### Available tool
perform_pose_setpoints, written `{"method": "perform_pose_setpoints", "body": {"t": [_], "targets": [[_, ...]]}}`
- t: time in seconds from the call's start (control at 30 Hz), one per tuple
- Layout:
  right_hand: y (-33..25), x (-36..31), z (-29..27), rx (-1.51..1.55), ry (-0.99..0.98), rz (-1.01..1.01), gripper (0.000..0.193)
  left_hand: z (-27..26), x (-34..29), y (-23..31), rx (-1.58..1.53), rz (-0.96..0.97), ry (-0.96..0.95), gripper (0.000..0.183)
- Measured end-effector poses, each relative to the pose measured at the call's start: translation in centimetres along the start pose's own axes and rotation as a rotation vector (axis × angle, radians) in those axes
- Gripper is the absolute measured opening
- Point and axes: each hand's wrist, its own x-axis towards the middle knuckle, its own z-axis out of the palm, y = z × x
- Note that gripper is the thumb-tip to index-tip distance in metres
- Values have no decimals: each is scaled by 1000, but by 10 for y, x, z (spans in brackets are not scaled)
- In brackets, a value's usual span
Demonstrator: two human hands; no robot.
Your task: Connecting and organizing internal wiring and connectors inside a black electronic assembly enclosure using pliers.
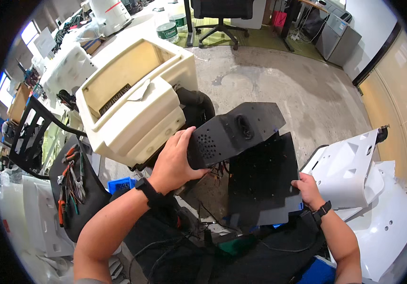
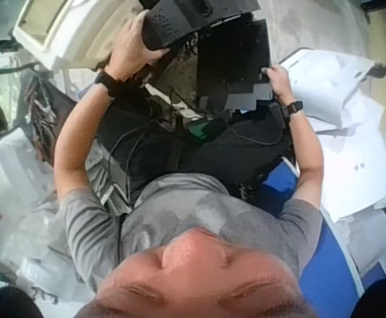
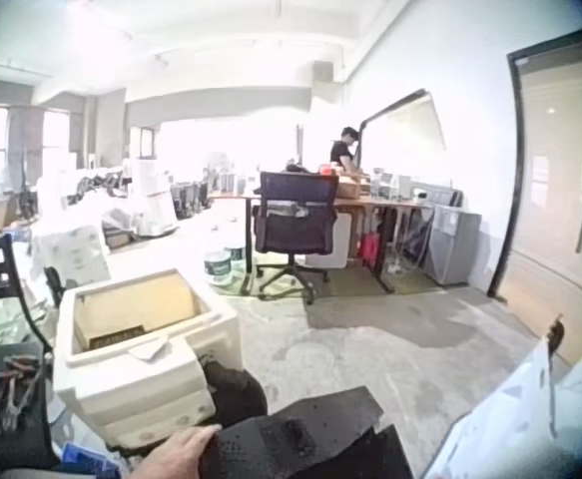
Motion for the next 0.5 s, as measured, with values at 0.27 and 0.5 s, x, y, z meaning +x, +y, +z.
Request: {"method": "perform_pose_setpoints", "body": {"t": [0.27,0.5], "targets": [[-16,-1,22,114,138,86,15,3,17,5,-8,76,50,83],[-40,3,33,60,102,68,17,-4,6,-14,7,-41,2,94]]}}
